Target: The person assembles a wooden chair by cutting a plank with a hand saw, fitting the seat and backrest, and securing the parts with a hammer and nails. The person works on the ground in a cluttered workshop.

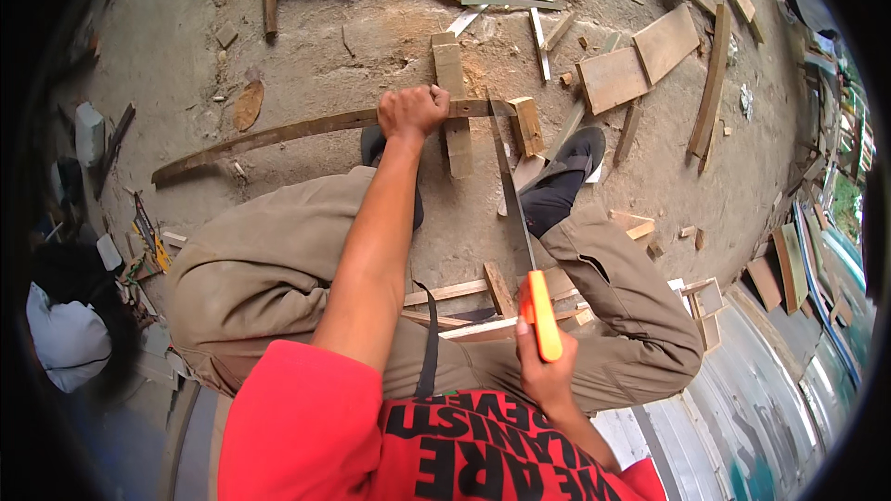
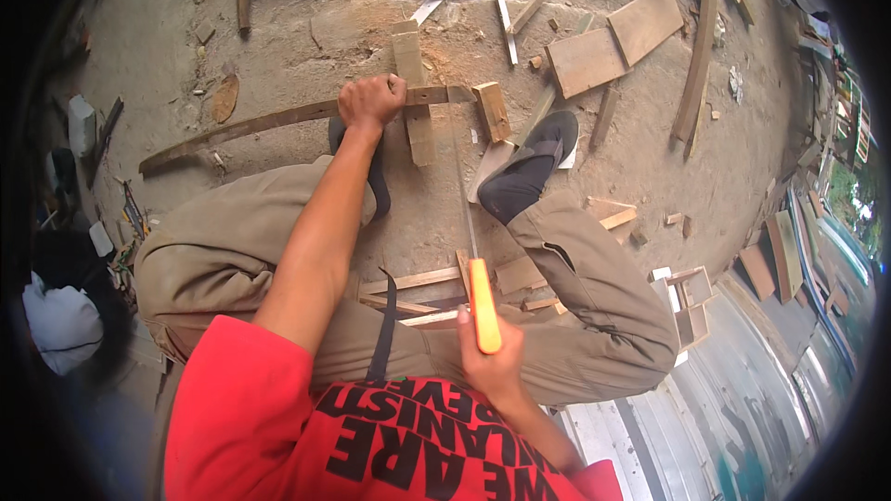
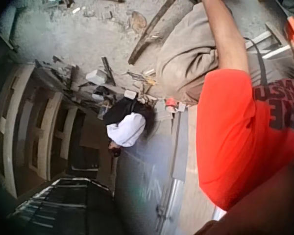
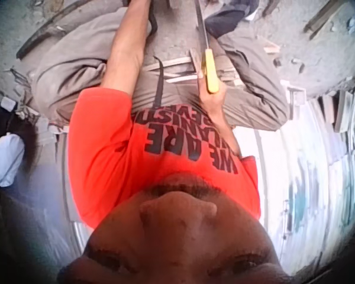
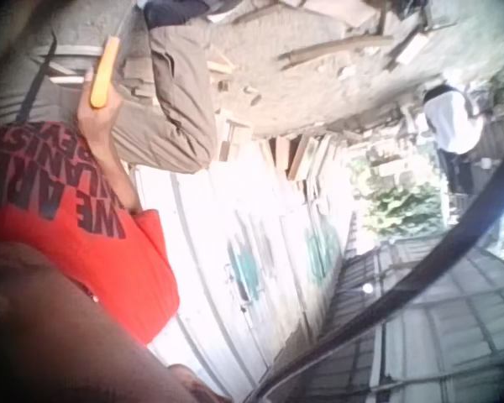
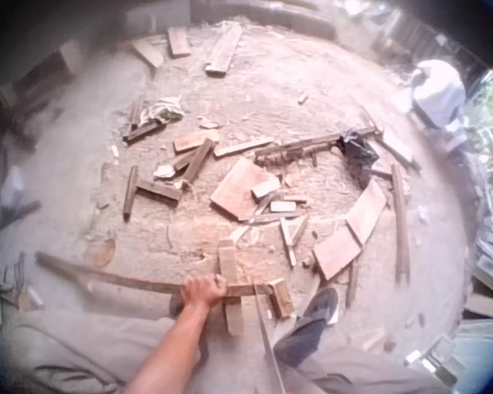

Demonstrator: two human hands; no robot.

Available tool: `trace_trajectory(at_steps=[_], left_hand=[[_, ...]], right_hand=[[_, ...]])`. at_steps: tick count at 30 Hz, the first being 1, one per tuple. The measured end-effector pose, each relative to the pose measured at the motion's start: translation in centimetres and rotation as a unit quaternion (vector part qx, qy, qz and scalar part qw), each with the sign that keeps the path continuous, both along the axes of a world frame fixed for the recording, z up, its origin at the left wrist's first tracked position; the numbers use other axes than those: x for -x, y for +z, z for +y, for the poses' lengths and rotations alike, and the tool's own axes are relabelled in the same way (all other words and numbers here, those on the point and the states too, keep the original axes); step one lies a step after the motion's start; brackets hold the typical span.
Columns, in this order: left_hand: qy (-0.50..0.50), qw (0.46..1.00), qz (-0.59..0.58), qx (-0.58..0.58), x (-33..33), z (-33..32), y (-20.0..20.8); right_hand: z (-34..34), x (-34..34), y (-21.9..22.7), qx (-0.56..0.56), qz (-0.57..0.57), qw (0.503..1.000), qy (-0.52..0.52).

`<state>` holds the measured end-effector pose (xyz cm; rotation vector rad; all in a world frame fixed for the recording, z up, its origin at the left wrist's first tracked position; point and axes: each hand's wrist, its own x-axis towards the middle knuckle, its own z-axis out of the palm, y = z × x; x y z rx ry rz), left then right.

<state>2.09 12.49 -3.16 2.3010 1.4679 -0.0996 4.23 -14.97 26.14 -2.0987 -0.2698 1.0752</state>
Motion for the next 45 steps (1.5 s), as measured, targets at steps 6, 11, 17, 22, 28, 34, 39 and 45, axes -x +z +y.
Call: trace_trajectory(at_steps=[6, 11, 17, 22, 28, 34, 39, 45], left_hand=[[0.01, 1.0, 0.019, 0.014, 0.1, 0.2, 0.4], [-0.002, 1.0, 0.006, 0.001, 0.3, -0.8, -0.7], [0.011, 1.0, 0.005, 0.001, 0.4, 0.1, 0.0], [0.011, 1.0, 0.006, -0.009, 0.5, 0.2, -0.1], [-0.001, 1.0, -0.008, -0.019, 0.2, 0.1, -0.3], [0.008, 1.0, -0.018, -0.019, 0.5, -0.1, -0.5], [0.003, 1.0, -0.004, -0.013, 0.3, -0.3, -0.5], [0.014, 1.0, 0.013, -0.004, 0.6, -0.9, -0.5]], right_hand=[[7.6, -2.6, -10.4, -0.061, -0.074, 0.995, 0.016], [-1.3, 1.4, -1.4, -0.02, -0.043, 0.998, 0.032], [2.8, -1.9, -8.0, -0.032, -0.016, 0.999, 0.023], [4.1, -2.0, -7.9, -0.043, -0.045, 0.998, 0.033], [0.0, -0.8, -1.9, -0.007, -0.001, 1.0, 0.002], [4.5, -1.1, -9.3, -0.04, -0.067, 0.997, 0.023], [-3.6, 2.0, -0.9, -0.01, -0.036, 0.999, 0.01], [4.9, -0.6, -10.1, -0.031, -0.077, 0.996, 0.03]])
